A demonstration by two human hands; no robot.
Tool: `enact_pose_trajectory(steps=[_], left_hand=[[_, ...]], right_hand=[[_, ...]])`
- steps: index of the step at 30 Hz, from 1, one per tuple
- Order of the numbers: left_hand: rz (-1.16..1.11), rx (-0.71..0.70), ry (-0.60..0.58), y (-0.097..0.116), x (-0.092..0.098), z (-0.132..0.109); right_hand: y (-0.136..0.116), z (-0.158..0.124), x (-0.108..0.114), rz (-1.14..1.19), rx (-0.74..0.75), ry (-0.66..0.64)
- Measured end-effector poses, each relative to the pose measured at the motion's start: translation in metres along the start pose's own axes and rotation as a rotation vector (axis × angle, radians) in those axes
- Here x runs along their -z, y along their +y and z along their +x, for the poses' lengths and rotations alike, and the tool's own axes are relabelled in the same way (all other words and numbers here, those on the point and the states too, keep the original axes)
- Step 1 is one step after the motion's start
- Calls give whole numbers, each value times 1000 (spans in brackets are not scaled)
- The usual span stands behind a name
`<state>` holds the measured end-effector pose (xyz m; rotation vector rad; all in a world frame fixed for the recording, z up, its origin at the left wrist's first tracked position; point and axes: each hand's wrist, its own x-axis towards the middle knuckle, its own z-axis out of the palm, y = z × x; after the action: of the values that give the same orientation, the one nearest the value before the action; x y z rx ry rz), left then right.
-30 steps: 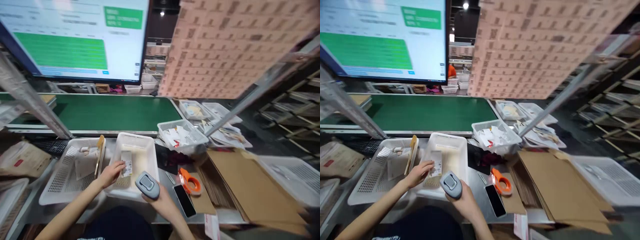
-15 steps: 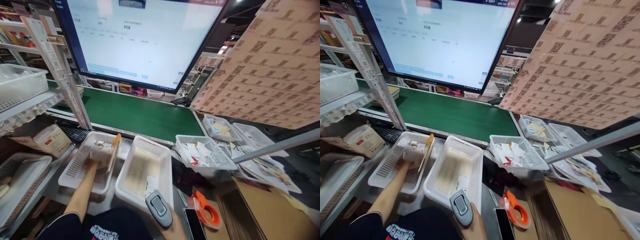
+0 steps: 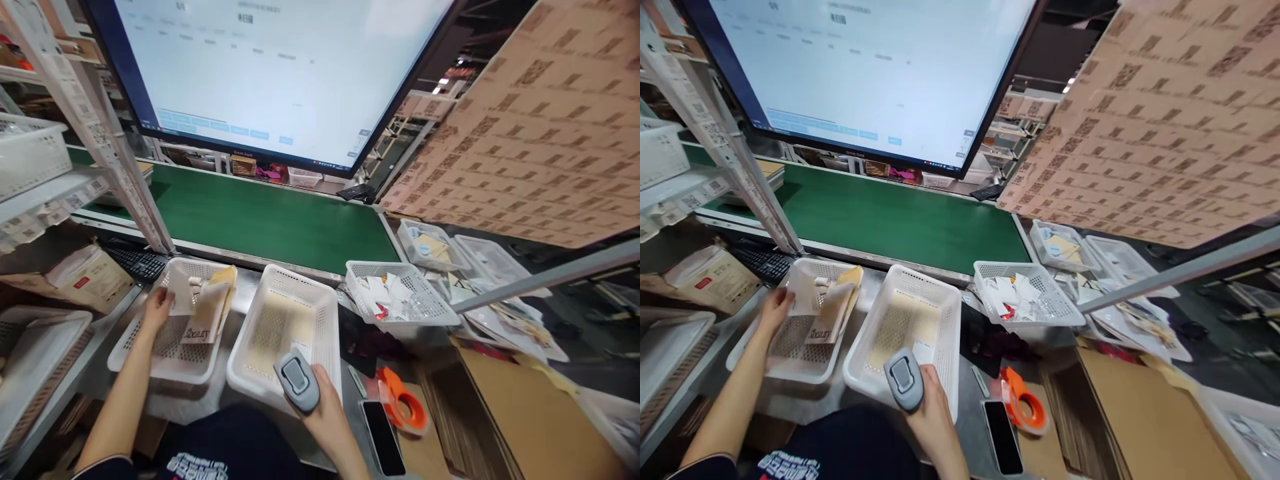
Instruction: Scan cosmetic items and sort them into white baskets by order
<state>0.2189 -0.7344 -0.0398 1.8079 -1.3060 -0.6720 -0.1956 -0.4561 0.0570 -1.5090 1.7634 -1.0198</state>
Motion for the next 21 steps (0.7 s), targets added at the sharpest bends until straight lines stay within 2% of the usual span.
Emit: enact_pose_trajectory(steps=[3,6,9,12,14,16,19,21], left_hand=[[-262,-88,-115,40,22,0],[-436,-146,-278,84,28,-15],[-448,-223,-434,117,9,-31],[-441,-299,-568,129,-31,-32],[-375,-260,-565,123,-59,-23],[-216,-142,-457,104,-77,-10],[71,76,-279,59,-79,0],[199,176,-241,27,-72,-8]], right_hand=[[-24,25,-1,-73,115,-35],[-41,45,-2,-159,155,-19],[-43,52,4,-197,105,33],[-30,42,16,-140,15,98],[-14,25,23,-65,-65,148],[9,2,27,13,-165,204],[49,-36,27,102,-336,291],[74,-59,23,138,-417,339]])
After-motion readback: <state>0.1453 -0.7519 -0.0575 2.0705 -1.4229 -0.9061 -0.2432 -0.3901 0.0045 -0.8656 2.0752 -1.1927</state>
